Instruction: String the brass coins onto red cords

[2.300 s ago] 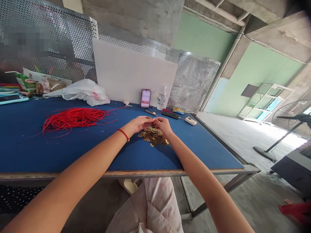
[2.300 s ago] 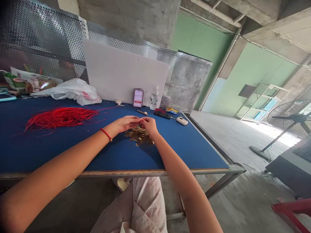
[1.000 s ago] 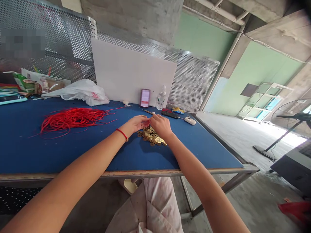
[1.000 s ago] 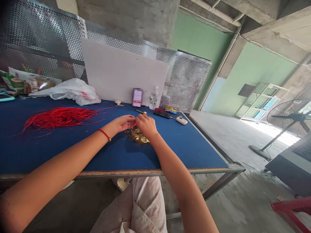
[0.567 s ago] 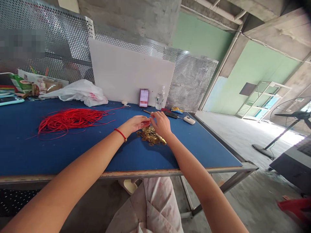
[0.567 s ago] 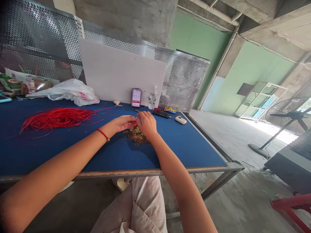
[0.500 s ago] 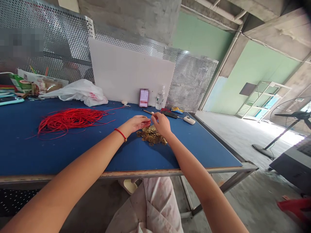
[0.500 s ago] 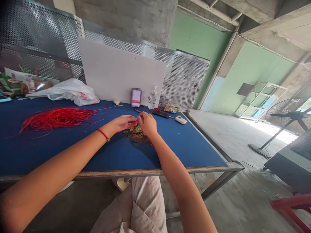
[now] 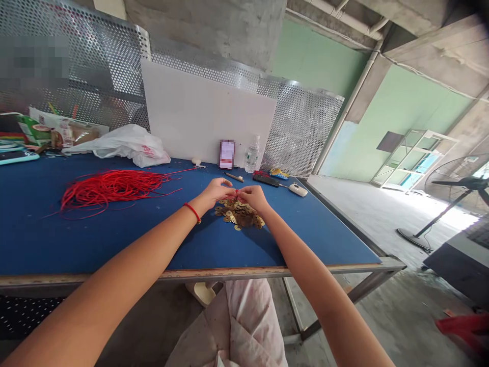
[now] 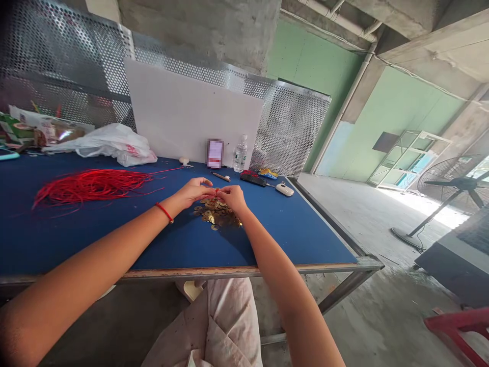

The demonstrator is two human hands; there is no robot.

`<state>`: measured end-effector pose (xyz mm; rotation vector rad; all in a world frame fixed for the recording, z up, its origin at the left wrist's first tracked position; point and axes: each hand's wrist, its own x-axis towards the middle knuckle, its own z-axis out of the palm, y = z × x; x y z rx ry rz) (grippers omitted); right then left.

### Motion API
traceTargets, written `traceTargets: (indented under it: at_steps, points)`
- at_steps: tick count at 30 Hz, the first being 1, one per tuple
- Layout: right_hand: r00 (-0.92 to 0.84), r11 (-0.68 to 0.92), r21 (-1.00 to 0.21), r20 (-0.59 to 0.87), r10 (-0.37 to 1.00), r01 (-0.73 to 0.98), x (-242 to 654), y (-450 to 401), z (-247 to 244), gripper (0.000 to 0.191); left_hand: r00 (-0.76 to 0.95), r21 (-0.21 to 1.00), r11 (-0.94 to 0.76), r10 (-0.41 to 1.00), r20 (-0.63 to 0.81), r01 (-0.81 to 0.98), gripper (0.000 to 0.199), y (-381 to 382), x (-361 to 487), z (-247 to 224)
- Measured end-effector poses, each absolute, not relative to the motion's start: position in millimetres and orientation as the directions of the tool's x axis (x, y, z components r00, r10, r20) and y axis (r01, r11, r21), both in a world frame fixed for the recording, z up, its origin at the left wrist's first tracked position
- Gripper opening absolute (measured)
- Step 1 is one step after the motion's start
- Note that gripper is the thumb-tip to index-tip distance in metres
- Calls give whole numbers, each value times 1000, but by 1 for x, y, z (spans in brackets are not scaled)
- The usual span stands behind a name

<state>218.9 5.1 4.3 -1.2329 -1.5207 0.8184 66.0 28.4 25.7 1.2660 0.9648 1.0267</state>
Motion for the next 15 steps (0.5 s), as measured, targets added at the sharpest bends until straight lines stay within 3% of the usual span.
traceTargets:
  at_steps: [8, 15]
  points:
    - [30, 150, -980, 155, 987, 132, 211, -5, 5, 18, 190, 988, -150, 972, 139, 42, 35, 28, 69, 25]
    - [96, 159, -975, 175, 980, 156, 208, -5, 6, 18, 172, 982, -183, 970, 172, 46, 35, 37, 70, 17]
